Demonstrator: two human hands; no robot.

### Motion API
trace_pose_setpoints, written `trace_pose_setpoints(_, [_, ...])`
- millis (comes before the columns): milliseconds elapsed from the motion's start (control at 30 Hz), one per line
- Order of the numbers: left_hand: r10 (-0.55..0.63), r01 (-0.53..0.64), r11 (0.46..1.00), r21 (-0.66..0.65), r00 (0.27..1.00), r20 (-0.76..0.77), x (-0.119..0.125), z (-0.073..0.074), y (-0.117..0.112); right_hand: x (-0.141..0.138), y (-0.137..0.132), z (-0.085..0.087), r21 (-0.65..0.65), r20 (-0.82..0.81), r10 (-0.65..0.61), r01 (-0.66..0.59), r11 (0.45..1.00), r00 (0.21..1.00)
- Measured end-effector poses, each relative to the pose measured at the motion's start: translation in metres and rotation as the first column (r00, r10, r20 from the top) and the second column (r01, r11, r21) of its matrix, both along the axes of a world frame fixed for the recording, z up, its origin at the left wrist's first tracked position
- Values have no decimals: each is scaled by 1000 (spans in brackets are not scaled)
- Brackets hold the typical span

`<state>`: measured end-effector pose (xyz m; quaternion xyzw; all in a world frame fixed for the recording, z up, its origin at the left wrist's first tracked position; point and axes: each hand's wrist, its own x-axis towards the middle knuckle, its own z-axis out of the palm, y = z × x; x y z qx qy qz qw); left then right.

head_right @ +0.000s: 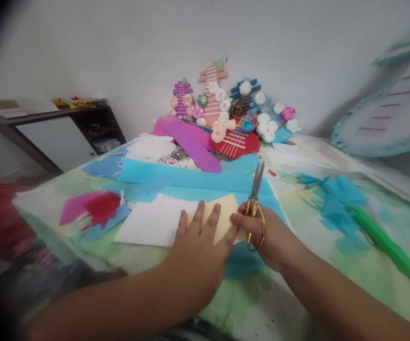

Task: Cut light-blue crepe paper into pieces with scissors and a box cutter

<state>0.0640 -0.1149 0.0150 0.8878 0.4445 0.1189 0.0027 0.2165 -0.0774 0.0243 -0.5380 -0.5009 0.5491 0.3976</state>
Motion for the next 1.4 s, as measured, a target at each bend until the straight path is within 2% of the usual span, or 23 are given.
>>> trace_pose_setpoints(67, [-41,35,997,63,995,96,-2,-2,-4,10,9,3,51,89,-50,46,998,995])
trace_pose_setpoints(133, [-34,22,998,63,978,204,-12,-1,-2,23,23,7,101,247,-10,-15,995,969])
trace_pose_setpoints(167, [7,-9,1000,6,960,278,-19,0,1,29,31,9,95,328,42,-77,993,944])
trace_pose_setpoints(200, [81,-39,992,-119,924,373,-26,2,6,33,38,12,68,397,114,-153,986,911])
trace_pose_setpoints(233, [197,-52,951,-305,862,467,-32,3,12,36,44,15,40,443,191,-232,972,876])
trace_pose_setpoints(267, [348,-25,852,-522,773,531,-37,4,18,36,48,18,12,476,262,-304,953,840])
trace_pose_setpoints(300, [498,44,702,-711,684,534,-41,4,24,33,51,21,-6,499,319,-365,931,805])
trace_pose_setpoints(367, [616,173,486,-857,627,476,-42,5,33,25,53,27,-10,543,379,-446,895,749])
trace_pose_setpoints(433, [636,252,377,-891,629,447,-37,5,36,15,51,31,-7,580,375,-456,890,723])
trace_pose_setpoints(533, [678,302,320,-898,589,439,-21,4,35,13,48,27,-7,566,296,-354,935,770])
trace_pose_setpoints(633, [689,296,333,-895,572,445,-10,2,35,23,50,20,5,550,230,-278,960,803])
trace_pose_setpoints(733, [639,273,360,-892,625,449,-13,-3,31,32,57,16,-5,605,267,-332,943,750])
trace_pose_setpoints(767, [597,251,404,-880,657,461,-17,-5,29,32,61,16,-11,627,279,-350,937,727])
trace_pose_setpoints(800, [534,216,479,-851,698,478,-21,-7,26,32,65,16,-19,645,288,-362,932,708])
trace_pose_setpoints(833, [435,176,597,-783,749,499,-26,-10,22,30,70,16,-34,660,298,-369,929,690])
trace_pose_setpoints(867, [236,122,793,-597,843,484,-30,-14,19,27,74,15,-51,670,308,-373,927,675])
trace_pose_setpoints(900, [59,127,906,-404,906,418,-34,-18,16,24,78,14,-68,679,314,-369,927,664])
trace_pose_setpoints(933, [-90,166,962,-215,942,322,-36,-21,14,22,82,13,-83,684,320,-366,927,655])
trace_pose_setpoints(967, [-192,214,974,-76,955,227,-38,-25,12,19,84,11,-98,685,329,-366,925,649])
trace_pose_setpoints(1033, [-289,289,957,18,948,130,-39,-31,13,15,88,6,-115,680,353,-382,917,643])
trace_pose_setpoints(1133, [-348,347,937,29,937,27,-37,-36,15,11,91,2,-134,692,399,-435,890,602])
trace_pose_setpoints(1300, [-378,381,924,30,923,-66,-37,-36,14,3,95,1,-179,837,378,-454,873,395])
trace_pose_setpoints(1400, [-387,389,920,38,920,-60,-39,-36,12,0,96,1,-211,869,373,-440,873,324])
